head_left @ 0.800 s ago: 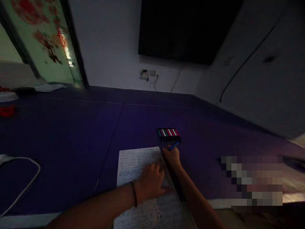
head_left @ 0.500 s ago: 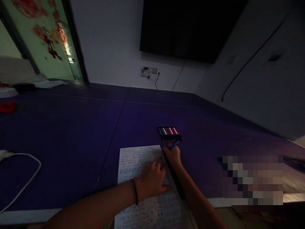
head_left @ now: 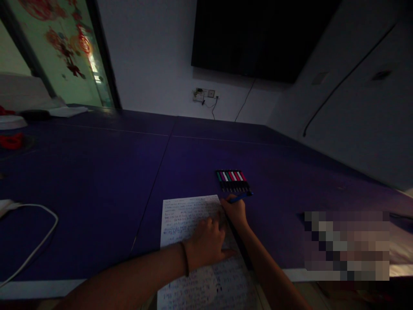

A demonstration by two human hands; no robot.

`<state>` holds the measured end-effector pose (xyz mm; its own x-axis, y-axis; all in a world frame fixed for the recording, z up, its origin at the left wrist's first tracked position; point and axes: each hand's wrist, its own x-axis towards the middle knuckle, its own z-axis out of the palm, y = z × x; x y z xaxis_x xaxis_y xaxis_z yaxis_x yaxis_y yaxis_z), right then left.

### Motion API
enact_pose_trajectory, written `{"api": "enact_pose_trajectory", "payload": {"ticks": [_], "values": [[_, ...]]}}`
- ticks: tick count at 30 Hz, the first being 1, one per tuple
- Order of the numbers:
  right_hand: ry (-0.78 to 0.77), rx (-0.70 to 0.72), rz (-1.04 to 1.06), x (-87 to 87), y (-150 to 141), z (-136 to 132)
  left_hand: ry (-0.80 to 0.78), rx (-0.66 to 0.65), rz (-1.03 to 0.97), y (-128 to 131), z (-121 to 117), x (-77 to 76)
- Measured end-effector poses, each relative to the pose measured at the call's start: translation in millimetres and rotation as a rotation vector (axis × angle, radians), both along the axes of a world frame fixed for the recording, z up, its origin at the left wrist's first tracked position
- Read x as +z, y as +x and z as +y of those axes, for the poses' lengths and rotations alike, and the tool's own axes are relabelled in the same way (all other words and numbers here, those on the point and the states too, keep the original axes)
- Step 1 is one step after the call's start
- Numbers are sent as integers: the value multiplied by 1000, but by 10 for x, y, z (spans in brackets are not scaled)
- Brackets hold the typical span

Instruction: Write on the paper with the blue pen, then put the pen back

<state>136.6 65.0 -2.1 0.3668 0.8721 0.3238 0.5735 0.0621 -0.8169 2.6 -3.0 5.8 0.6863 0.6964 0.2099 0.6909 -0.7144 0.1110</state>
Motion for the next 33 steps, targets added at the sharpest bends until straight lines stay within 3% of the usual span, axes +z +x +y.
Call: {"api": "enact_pose_trajectory", "payload": {"ticks": [33], "values": [[-12,-37,-140,32,-11,-2,-8,-6,1,-7,1,4]]}}
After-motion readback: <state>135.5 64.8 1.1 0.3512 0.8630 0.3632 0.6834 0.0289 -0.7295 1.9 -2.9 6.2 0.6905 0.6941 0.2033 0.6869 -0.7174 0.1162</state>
